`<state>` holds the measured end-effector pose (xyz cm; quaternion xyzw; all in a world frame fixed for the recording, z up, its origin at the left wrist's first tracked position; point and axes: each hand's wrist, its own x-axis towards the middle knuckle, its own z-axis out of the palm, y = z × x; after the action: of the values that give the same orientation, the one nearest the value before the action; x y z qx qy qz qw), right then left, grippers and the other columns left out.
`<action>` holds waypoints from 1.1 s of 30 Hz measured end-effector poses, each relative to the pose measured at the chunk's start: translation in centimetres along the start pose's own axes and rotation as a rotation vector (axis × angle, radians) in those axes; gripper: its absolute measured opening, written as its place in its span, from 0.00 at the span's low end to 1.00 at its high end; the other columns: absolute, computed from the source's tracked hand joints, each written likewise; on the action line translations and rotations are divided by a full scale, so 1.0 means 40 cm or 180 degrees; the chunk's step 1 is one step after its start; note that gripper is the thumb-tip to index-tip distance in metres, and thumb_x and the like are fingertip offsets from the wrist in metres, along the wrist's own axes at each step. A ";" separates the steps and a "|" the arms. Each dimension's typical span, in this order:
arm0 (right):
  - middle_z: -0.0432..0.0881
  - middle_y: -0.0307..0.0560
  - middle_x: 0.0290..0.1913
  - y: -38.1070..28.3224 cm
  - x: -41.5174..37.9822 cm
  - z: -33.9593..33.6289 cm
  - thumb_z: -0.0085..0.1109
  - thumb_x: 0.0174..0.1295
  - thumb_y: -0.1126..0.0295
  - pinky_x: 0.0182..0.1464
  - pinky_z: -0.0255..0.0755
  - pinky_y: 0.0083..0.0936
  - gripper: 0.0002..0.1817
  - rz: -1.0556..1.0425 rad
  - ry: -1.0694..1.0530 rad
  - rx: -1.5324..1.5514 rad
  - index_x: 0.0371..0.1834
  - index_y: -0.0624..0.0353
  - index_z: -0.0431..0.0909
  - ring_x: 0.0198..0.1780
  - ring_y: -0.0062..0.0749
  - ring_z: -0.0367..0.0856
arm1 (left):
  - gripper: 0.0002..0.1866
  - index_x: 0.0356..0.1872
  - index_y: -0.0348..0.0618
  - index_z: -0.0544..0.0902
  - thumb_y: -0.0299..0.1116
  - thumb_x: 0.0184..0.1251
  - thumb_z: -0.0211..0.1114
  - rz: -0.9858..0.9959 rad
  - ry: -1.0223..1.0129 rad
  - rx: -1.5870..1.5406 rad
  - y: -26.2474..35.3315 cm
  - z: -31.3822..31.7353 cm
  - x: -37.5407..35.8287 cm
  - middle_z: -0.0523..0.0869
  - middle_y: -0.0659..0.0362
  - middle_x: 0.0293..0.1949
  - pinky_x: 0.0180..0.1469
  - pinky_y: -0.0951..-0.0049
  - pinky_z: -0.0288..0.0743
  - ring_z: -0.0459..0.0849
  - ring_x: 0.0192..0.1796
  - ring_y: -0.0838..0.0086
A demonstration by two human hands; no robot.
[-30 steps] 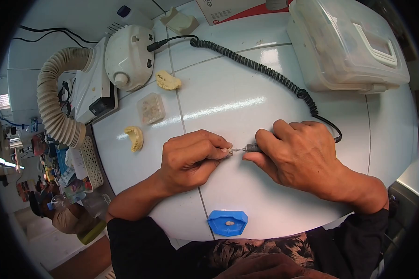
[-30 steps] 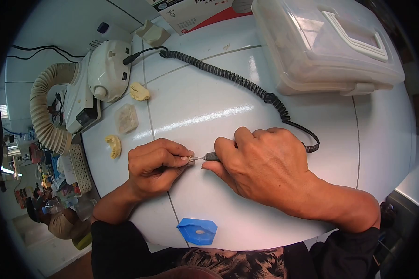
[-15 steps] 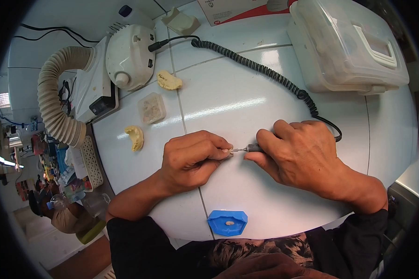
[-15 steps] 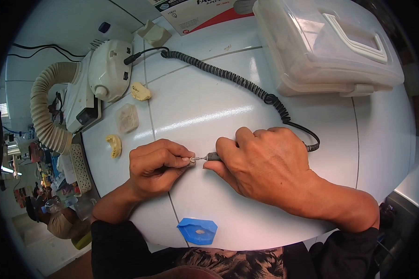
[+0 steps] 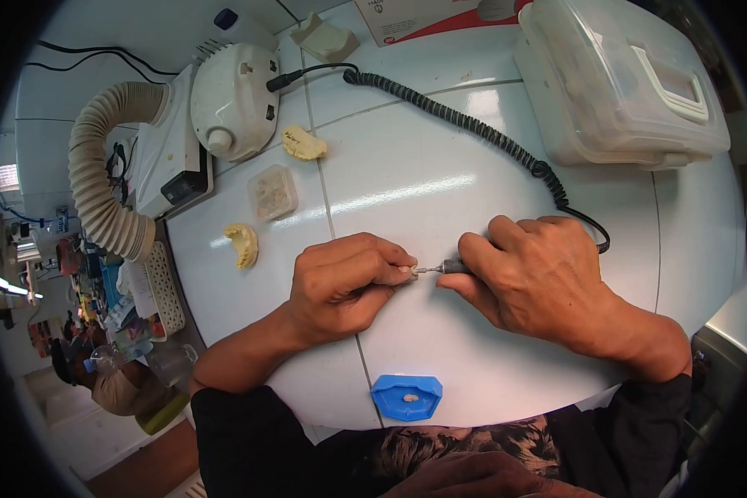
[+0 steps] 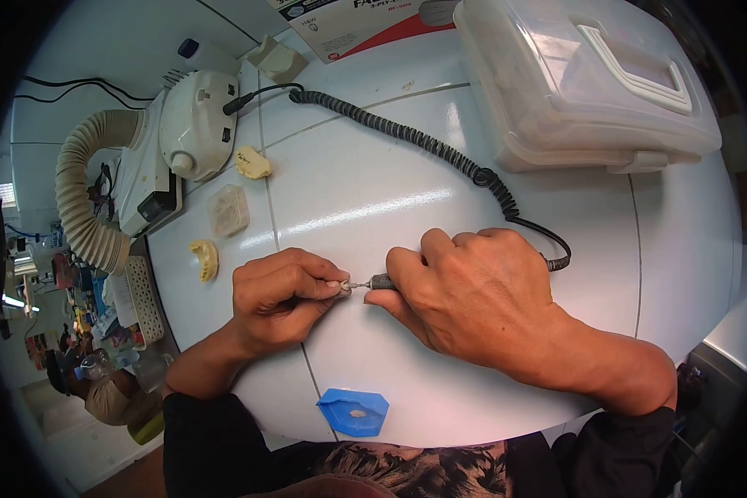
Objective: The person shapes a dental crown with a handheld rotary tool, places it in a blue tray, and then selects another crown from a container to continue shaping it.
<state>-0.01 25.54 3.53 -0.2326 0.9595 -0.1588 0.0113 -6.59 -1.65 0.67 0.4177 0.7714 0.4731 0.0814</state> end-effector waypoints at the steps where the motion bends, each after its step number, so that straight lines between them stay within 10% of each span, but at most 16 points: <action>1: 0.81 0.45 0.22 -0.002 0.001 -0.001 0.64 0.81 0.40 0.19 0.71 0.33 0.29 0.0036 0.0008 -0.0003 0.31 0.55 0.83 0.17 0.35 0.82 | 0.09 0.35 0.35 0.89 0.12 0.58 0.79 -0.0010 0.0010 -0.0012 0.001 0.000 0.001 0.96 0.49 0.42 0.39 0.71 0.91 0.98 0.41 0.64; 33: 0.82 0.46 0.22 0.002 0.003 -0.007 0.63 0.82 0.41 0.19 0.72 0.33 0.29 0.0017 -0.0042 0.0022 0.30 0.55 0.83 0.18 0.36 0.83 | 0.09 0.34 0.35 0.89 0.13 0.58 0.79 -0.0014 0.0006 0.0030 0.004 0.001 0.001 0.96 0.49 0.41 0.39 0.71 0.90 0.98 0.40 0.64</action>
<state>-0.19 25.64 3.79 -0.2309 0.9595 -0.1605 0.0188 -6.50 -1.55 0.80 0.4159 0.7746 0.4697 0.0797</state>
